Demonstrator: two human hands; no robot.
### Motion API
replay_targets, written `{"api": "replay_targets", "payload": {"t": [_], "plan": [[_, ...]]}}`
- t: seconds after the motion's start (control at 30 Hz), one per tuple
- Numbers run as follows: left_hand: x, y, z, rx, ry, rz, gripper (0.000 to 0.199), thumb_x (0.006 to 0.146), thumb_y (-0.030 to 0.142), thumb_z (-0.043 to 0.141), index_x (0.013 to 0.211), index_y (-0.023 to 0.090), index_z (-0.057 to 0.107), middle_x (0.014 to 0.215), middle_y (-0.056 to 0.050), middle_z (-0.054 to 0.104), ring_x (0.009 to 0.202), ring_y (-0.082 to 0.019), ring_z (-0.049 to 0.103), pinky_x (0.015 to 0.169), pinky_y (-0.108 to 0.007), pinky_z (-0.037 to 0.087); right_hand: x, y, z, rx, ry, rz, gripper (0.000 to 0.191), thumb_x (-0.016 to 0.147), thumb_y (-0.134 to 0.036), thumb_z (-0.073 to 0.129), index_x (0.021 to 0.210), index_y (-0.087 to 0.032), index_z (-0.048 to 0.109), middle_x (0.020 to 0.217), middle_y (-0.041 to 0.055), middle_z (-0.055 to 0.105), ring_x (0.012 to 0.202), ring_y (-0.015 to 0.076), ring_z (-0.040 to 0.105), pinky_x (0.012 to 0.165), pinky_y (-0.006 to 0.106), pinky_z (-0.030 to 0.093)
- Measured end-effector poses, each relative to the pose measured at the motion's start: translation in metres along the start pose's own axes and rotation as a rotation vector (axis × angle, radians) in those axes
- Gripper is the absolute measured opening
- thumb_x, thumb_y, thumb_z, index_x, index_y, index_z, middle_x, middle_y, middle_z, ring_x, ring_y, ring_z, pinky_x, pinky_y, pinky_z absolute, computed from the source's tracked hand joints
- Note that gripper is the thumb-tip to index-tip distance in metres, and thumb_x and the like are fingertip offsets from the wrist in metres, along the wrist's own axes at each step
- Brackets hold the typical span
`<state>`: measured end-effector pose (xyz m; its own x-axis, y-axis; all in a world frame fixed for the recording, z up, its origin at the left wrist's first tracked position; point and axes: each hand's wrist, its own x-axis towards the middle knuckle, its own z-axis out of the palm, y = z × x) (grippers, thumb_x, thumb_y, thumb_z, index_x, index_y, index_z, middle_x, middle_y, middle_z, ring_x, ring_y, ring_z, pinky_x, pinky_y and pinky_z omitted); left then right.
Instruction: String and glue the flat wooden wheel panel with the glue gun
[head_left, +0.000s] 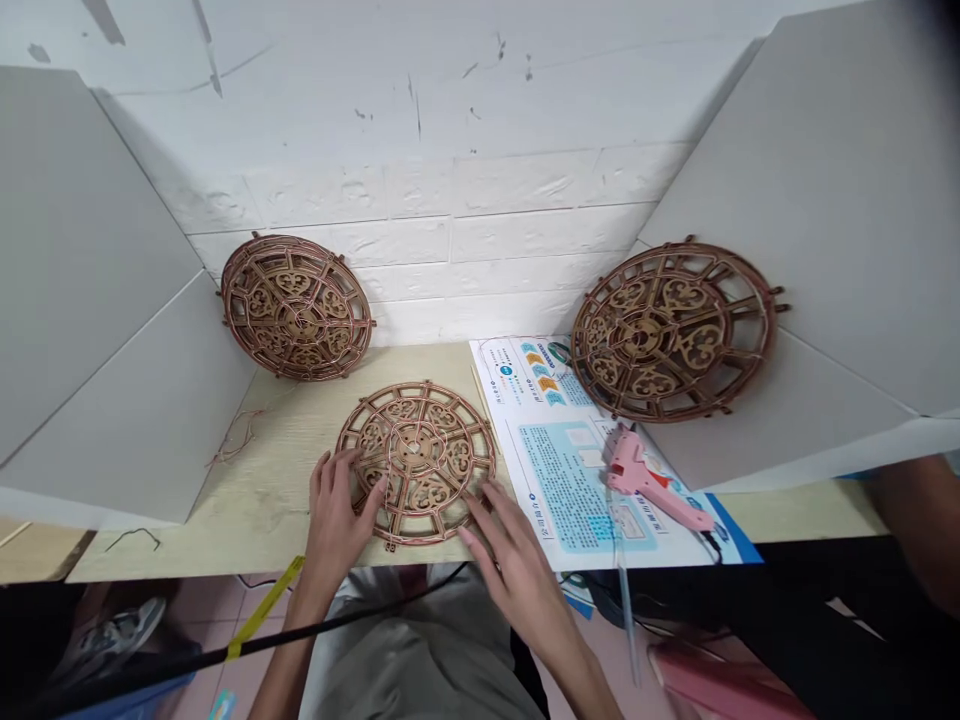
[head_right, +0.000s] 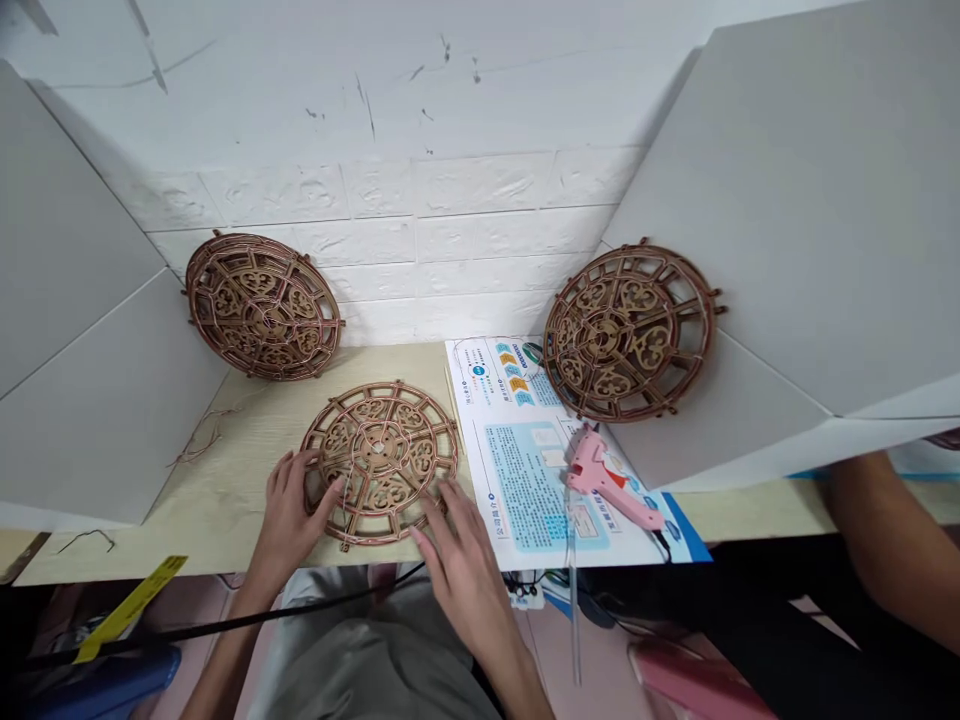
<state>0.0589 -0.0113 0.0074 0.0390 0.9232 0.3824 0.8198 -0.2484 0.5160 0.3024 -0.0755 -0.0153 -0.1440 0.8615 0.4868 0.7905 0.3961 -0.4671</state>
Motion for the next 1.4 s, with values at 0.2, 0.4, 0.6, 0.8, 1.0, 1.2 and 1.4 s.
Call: {"api": "replay_targets", "payload": {"t": [0.2, 0.4, 0.6, 0.8, 1.0, 1.2, 1.4], "plan": [[-0.017, -0.026, 0.01, 0.124, -0.058, -0.008, 0.059, 0.095, 0.048, 0.055, 0.147, 0.023, 0.041, 0.156, -0.014, 0.04, 0.153, -0.038, 0.018, 0.12, -0.064, 0.025, -0.024, -0.012, 0.014, -0.031, -0.007, -0.025, 0.048, 0.102, -0.034, 0.052, 0.148, -0.023, 0.047, 0.156, 0.0136, 0.046, 0.145, 0.0356, 0.041, 0.11, 0.056, 0.048], [0.008, -0.008, -0.013, 0.062, 0.002, 0.179, 0.03, 0.099, 0.034, 0.052, 0.124, 0.023, 0.065, 0.135, -0.01, 0.059, 0.142, -0.028, 0.042, 0.124, -0.055, 0.027, -0.024, -0.023, 0.006, 0.013, 0.014, -0.054, 0.052, 0.101, -0.031, 0.053, 0.152, -0.023, 0.042, 0.147, 0.014, 0.055, 0.138, 0.034, 0.05, 0.107, 0.055, 0.05], [0.006, 0.022, -0.004, 0.043, -0.168, 0.342, 0.024, 0.101, 0.031, 0.054, 0.115, 0.026, 0.073, 0.121, -0.004, 0.07, 0.125, -0.024, 0.056, 0.109, -0.044, 0.047, 0.002, -0.026, 0.011, 0.077, 0.082, 0.002, 0.035, 0.102, -0.028, 0.052, 0.136, -0.023, 0.058, 0.13, 0.0132, 0.063, 0.128, 0.032, 0.054, 0.102, 0.051, 0.051], [0.004, 0.007, 0.01, 0.05, -0.128, 0.423, 0.027, 0.101, 0.028, 0.055, 0.122, 0.026, 0.071, 0.125, -0.004, 0.07, 0.123, -0.024, 0.057, 0.104, -0.045, 0.052, 0.023, -0.025, 0.028, -0.094, 0.036, -0.014, 0.037, 0.103, -0.038, 0.049, 0.133, -0.02, 0.062, 0.146, 0.0185, 0.047, 0.142, 0.0395, 0.036, 0.105, 0.06, 0.045], [0.001, 0.003, 0.012, 0.078, -0.097, 0.455, 0.026, 0.1, 0.027, 0.057, 0.121, 0.026, 0.072, 0.125, -0.003, 0.07, 0.123, -0.025, 0.057, 0.104, -0.046, 0.052, 0.028, -0.023, 0.038, -0.173, 0.001, -0.035, 0.042, 0.103, -0.042, 0.049, 0.14, -0.023, 0.058, 0.158, 0.0175, 0.035, 0.15, 0.0428, 0.023, 0.11, 0.065, 0.038], [0.001, 0.003, 0.013, 0.087, -0.103, 0.451, 0.026, 0.099, 0.027, 0.058, 0.121, 0.026, 0.073, 0.126, -0.002, 0.07, 0.123, -0.025, 0.056, 0.104, -0.046, 0.051, 0.027, -0.022, 0.038, -0.158, 0.001, -0.027, 0.042, 0.103, -0.043, 0.048, 0.139, -0.025, 0.059, 0.158, 0.0176, 0.036, 0.149, 0.041, 0.027, 0.111, 0.064, 0.037], [0.001, 0.003, 0.012, 0.08, -0.098, 0.474, 0.026, 0.099, 0.025, 0.059, 0.121, 0.025, 0.072, 0.126, 0.0, 0.071, 0.124, -0.025, 0.055, 0.103, -0.045, 0.051, 0.028, -0.022, 0.038, -0.141, 0.0, -0.018, 0.04, 0.103, -0.041, 0.049, 0.136, -0.024, 0.061, 0.154, 0.0189, 0.039, 0.148, 0.0404, 0.029, 0.111, 0.064, 0.036]]}}
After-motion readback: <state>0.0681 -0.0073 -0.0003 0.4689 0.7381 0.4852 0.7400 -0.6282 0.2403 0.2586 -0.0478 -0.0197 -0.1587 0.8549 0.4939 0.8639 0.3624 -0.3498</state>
